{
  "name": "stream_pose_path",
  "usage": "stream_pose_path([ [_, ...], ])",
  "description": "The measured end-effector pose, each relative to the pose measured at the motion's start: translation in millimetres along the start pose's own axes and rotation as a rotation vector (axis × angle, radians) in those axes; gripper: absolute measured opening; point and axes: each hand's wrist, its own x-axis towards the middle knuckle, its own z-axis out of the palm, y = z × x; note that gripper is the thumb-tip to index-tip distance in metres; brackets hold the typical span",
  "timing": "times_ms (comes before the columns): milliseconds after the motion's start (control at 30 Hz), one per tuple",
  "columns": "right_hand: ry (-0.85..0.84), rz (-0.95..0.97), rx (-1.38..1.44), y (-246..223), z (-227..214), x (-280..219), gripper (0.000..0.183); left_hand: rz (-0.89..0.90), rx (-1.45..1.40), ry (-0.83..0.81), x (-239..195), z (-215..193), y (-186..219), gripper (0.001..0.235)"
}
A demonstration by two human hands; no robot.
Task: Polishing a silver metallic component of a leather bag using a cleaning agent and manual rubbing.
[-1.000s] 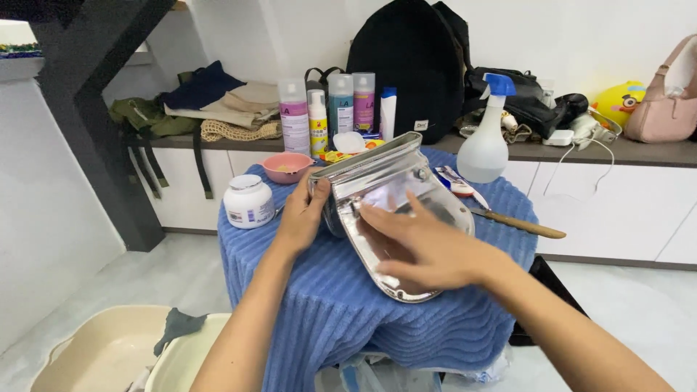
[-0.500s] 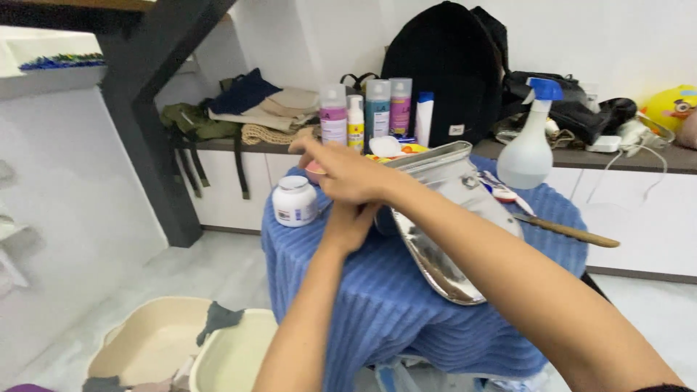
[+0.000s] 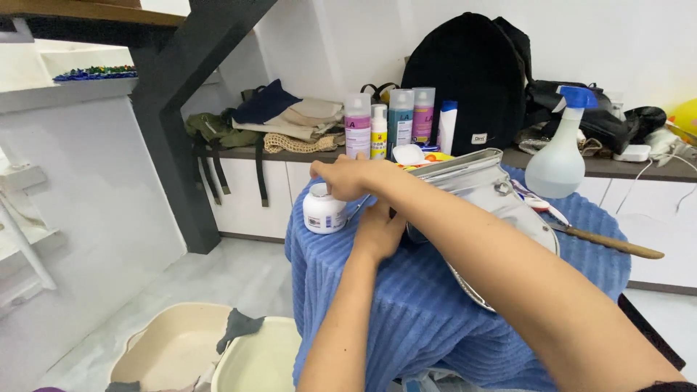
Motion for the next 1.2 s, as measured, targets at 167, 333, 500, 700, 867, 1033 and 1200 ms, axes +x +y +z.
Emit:
stream_pose_path([
  [167, -0.031, 0.02, -0.008, -20.5, -9.4, -12.3, 0.057, 0.007, -0.016, 0.004, 1.1, -2.8, -1.0, 0.058],
  [333, -0.028, 0.018, 0.034, 1.1, 21.8, 39.5, 0.064, 0.004, -0.018, 0.011, 2.8, -1.6, 0.1, 0.055],
  [500, -0.061, 0.029, 0.03, 11.6, 35.2, 66.4, 0.067, 0.0, -0.021, 0.016, 5.1, 0.1, 0.9, 0.051],
  [700, 0.018, 0.028, 0.057, -11.9, -5.6, -2.5, 0.051, 0.002, -0.024, 0.021, 8.1, -3.6, 2.2, 0.048],
  [867, 0.068, -0.089, 0.374, 13.9, -13.3, 2.1, 0.074, 0.018, -0.026, 0.006, -24.7, -17.8, 38.9, 0.06],
  [1033, 0.073, -0.136, 0.57, 20.3, -10.3, -14.7, 0.078, -0.012, -0.007, 0.014, -17.3, -11.5, 30.6, 0.064],
  [1200, 0.051, -0.125, 0.52, 25.1, -3.7, -2.7, 0.067, -0.006, -0.031, 0.046, -18.5, -11.1, 30.4, 0.067],
])
